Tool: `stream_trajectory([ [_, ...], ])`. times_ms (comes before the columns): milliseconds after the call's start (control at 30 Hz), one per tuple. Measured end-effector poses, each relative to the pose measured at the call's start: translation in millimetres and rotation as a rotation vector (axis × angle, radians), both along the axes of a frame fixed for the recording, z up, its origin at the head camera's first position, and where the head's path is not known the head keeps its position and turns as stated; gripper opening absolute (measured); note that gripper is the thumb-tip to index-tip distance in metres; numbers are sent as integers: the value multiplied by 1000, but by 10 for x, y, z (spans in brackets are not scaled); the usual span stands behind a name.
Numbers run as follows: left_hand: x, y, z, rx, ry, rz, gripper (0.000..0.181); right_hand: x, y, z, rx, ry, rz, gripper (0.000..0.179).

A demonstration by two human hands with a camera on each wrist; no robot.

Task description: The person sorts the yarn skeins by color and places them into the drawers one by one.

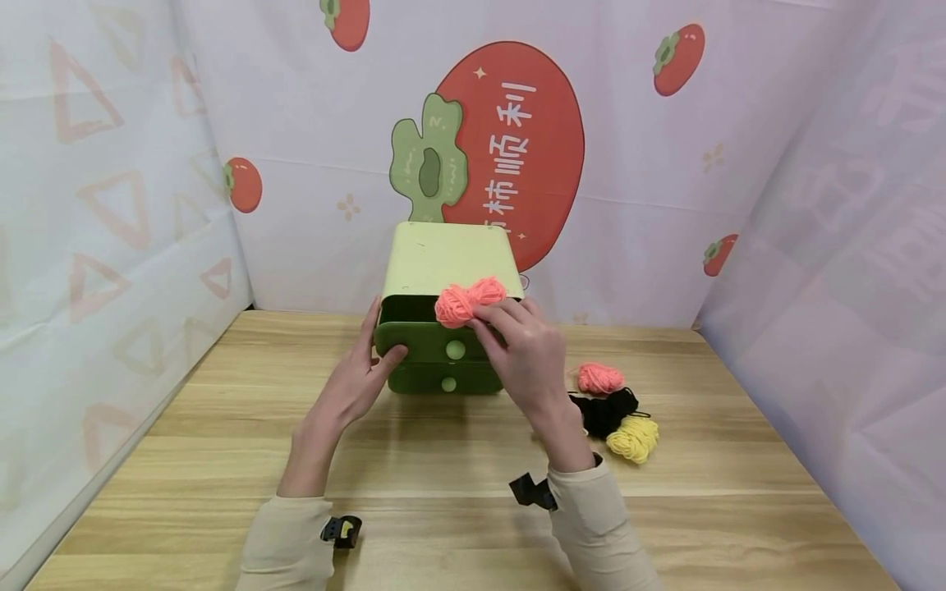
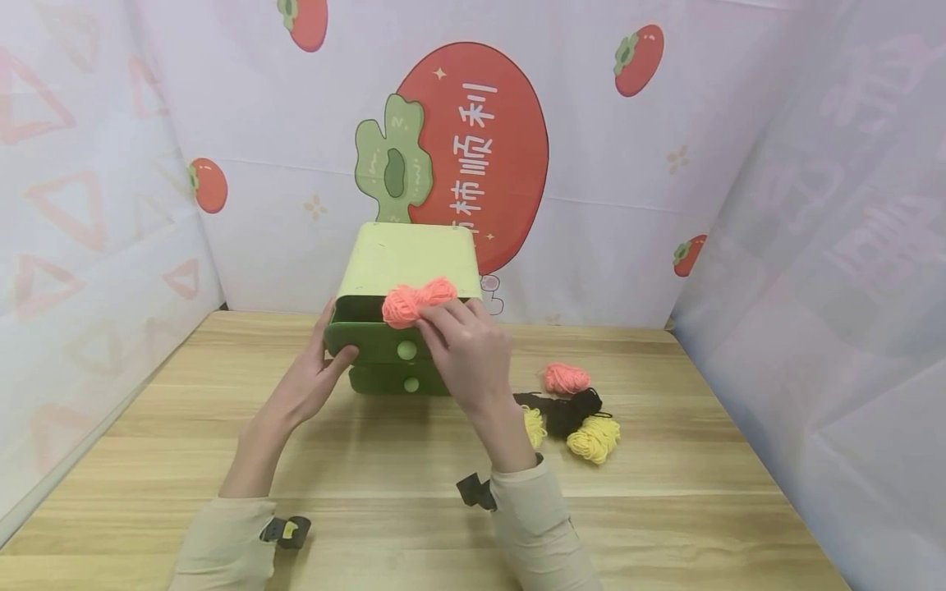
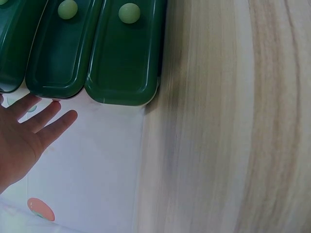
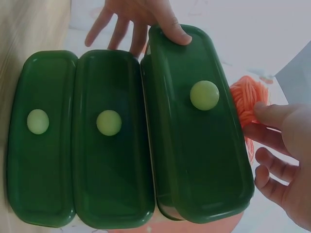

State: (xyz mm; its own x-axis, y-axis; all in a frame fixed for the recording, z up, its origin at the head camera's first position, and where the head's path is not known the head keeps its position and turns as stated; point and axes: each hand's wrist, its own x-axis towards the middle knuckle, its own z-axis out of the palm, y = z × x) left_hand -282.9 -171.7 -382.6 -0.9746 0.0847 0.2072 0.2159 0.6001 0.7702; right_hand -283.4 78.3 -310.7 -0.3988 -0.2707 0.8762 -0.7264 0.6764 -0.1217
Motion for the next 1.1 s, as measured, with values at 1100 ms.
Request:
stream_trajectory([
  [1100, -5, -9, -2, -1, -4, -2, 78, 74, -23, 21, 181, -149, 116, 41],
])
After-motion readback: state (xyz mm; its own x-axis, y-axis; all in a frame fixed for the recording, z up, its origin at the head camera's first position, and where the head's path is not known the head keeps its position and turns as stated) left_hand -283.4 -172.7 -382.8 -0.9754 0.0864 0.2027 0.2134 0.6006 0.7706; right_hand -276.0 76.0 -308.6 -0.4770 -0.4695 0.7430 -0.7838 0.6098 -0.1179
